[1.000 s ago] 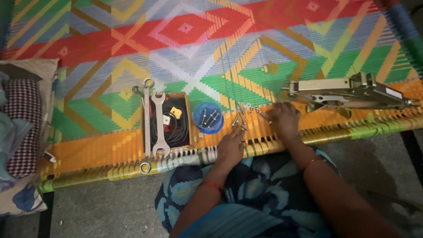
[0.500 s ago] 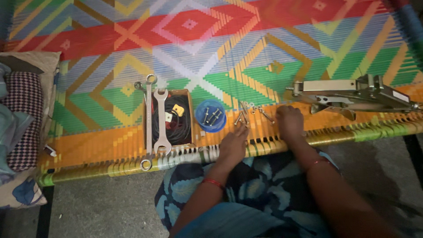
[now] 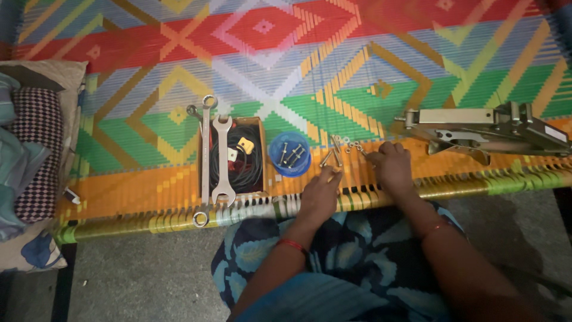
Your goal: The person sits on a colorful woven mat and assembles small metal hardware pieces, including screws, nuts, and washers, by hand. They pick up individual components, thread them together, and place the assembled units back on the mat.
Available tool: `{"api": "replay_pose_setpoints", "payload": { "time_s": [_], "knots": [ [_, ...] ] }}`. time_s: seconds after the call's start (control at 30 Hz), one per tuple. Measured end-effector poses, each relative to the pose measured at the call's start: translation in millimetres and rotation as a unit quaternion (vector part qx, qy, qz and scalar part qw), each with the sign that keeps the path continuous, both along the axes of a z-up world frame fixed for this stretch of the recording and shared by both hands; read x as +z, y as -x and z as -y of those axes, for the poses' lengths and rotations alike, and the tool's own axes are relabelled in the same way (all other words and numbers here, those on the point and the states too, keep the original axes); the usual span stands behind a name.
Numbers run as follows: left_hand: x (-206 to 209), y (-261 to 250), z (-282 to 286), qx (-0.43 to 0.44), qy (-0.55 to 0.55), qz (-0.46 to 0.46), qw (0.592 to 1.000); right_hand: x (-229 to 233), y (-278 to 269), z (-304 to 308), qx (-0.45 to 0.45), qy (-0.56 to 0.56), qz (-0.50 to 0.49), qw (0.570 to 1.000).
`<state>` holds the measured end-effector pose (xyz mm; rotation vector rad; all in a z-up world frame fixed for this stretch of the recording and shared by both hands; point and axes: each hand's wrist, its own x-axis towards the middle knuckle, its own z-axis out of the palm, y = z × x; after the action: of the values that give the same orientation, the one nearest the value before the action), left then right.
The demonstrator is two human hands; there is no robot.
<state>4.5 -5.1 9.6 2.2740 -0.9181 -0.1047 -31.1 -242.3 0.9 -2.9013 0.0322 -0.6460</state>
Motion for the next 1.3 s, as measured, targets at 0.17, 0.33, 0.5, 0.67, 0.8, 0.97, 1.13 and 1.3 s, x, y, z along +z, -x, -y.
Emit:
{"api": "replay_pose_setpoints", "payload": {
  "time_s": [0.17, 0.33, 0.5, 0.67, 0.8, 0.97, 1.13, 1.3],
  "knots": [
    [0.2, 1.2, -1.4, 0.016, 0.011, -0.025, 1.0, 1.0, -4.7, 1.2, -0.061, -0.014, -0.023, 0.998],
    [-8.2, -1.5, 3.1, 0.035, -0.024, -0.026, 0.999, -5.5, -5.1, 4.2, -0.087, -0.002, -0.047, 0.995],
    [-17.1, -2.7, 1.8, 0.062, -0.025, -0.01, 0.998, -10.3, -5.6, -0.1, -0.074, 0.003, -0.06, 0.995],
    [-21.8, -4.6, 2.0, 0.095, -0.026, 0.021, 0.995, -10.0, -6.0, 1.4, -0.068, -0.011, -0.076, 0.995],
    [-20.7, -4.3, -1.0, 0.117, -0.003, 0.038, 0.992, -12.3, -7.1, 5.3, -0.059, -0.039, -0.084, 0.994],
    [-15.1, -7.4, -2.5, 0.122, -0.046, 0.001, 0.991, -15.7, -12.2, 11.1, -0.048, -0.049, -0.127, 0.99],
    [-15.9, -7.9, -4.5, 0.125, -0.039, -0.005, 0.991, -17.9, -14.0, 12.2, 0.009, -0.007, -0.092, 0.996],
    [-20.0, -7.4, -6.8, 0.128, -0.021, 0.009, 0.992, -18.8, -11.7, 11.8, -0.036, -0.062, -0.1, 0.992]
  ]
}}
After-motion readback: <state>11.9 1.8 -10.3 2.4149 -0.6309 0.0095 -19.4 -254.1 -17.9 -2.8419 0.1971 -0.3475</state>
